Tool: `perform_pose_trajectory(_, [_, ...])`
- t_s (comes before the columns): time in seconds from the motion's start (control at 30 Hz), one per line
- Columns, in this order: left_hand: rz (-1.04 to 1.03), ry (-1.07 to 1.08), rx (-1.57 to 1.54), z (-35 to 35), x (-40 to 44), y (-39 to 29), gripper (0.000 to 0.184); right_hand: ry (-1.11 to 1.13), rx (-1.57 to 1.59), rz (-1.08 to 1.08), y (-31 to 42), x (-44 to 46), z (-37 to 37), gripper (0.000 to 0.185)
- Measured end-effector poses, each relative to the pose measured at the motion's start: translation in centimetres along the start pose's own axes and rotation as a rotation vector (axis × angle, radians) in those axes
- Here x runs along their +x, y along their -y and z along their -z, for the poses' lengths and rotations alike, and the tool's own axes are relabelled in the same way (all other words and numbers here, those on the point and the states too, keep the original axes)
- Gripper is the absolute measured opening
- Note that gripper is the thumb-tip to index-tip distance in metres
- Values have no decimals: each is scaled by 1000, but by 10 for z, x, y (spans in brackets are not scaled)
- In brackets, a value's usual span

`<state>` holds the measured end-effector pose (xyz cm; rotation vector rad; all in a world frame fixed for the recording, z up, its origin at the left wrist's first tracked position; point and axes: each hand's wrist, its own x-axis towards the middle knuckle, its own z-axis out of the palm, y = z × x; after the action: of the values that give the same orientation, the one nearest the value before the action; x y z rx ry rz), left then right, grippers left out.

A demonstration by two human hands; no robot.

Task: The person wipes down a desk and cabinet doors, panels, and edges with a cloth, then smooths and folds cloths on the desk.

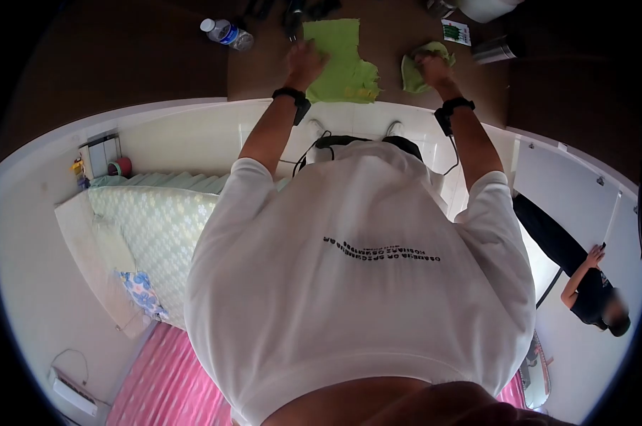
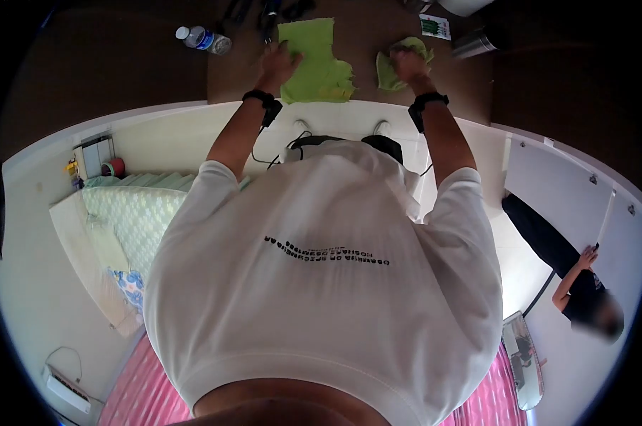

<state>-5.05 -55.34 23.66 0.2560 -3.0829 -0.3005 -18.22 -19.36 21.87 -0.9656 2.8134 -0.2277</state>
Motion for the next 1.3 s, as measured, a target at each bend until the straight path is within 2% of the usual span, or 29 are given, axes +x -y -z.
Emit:
perform_pose_trajectory(0.03, [3, 5, 1, -1, -1, -2, 76, 5, 3, 2, -3, -1, -4, 22])
perform_pose_trajectory(0.1, [-56, 104, -386, 17, 6, -17, 75, -40, 202, -10, 3, -1, 29, 20])
perform_pose_trajectory(0.13, [-54, 104, -387, 22, 8, -27, 75, -39, 201, -9, 13, -3, 51, 20])
perform_pose_trajectory(0.2, [-357, 30, -619, 35, 11, -53, 71, -186, 471, 82, 39, -12, 106, 23])
perform_pose_trajectory(0.23, [-357, 28, -620, 46, 7, -71, 71, -187, 469, 83, 44, -15, 126, 23])
perform_pose_trajectory(0.3, [-346, 239, -905, 77, 7, -101, 63, -44, 843, 120, 53, -10, 164, 26])
perform_pose_trajectory(0.33, [-352, 239, -897, 83, 14, -108, 63, -54, 847, 121, 59, -8, 181, 26])
perform_pose_trajectory(0.4, [-521, 353, -988, 92, 32, -117, 61, -65, 847, 288, 66, -1, 217, 16])
perform_pose_trajectory(0.43, [-540, 353, -983, 96, 40, -119, 61, -33, 990, 232, 63, 2, 228, 26])
perform_pose_trajectory(0.47, [-374, 475, -1075, 95, 48, -120, 60, -50, 983, 223, 70, -4, 252, 26])
perform_pose_trajectory(0.53, [-233, 603, -1156, 103, 59, -128, 59, 45, 1016, 99, 94, -22, 303, 19])
perform_pose_trajectory(0.57, [-341, 273, -1148, 111, 60, -132, 59, -36, 992, 209, 95, -25, 312, 9])
perform_pose_trajectory(0.6, [-437, -59, -1128, 111, 63, -135, 59, -51, 983, 194, 97, -29, 318, 9])
perform_pose_trajectory(0.63, [-502, -188, -1090, 107, 74, -137, 64, -118, 916, 252, 101, -33, 324, 10])
perform_pose_trajectory(0.67, [-516, -183, -1096, 117, 74, -140, 64, -183, 849, 311, 103, -38, 328, 11])
perform_pose_trajectory(0.73, [-504, 516, -1101, 147, 72, -145, 70, -226, 813, 325, 102, -44, 331, 12])
perform_pose_trajectory(0.77, [-510, 513, -1100, 147, 74, -148, 70, -261, 784, 347, 103, -44, 333, 13])
perform_pose_trajectory(0.83, [-545, 700, -1080, 144, 79, -152, 66, -270, 703, 311, 94, -47, 339, 12])
perform_pose_trajectory(1.0, [-533, 718, -1070, 130, 97, -142, 60, -298, 618, 219, 45, -63, 346, 14])
perform_pose_trajectory(1.07, [-534, 762, -1013, 136, 98, -139, 60, -306, 680, 51, 31, -69, 347, 17])
perform_pose_trajectory(1.17, [-530, 712, -902, 142, 96, -134, 58, -375, 640, 58, 22, -73, 346, 16])
perform_pose_trajectory(1.23, [-498, 561, -932, 129, 102, -128, 52, -398, 621, 46, 14, -75, 342, 17])
perform_pose_trajectory(1.3, [-511, 604, -910, 138, 106, -128, 48, -370, 624, -30, 14, -77, 343, 20])
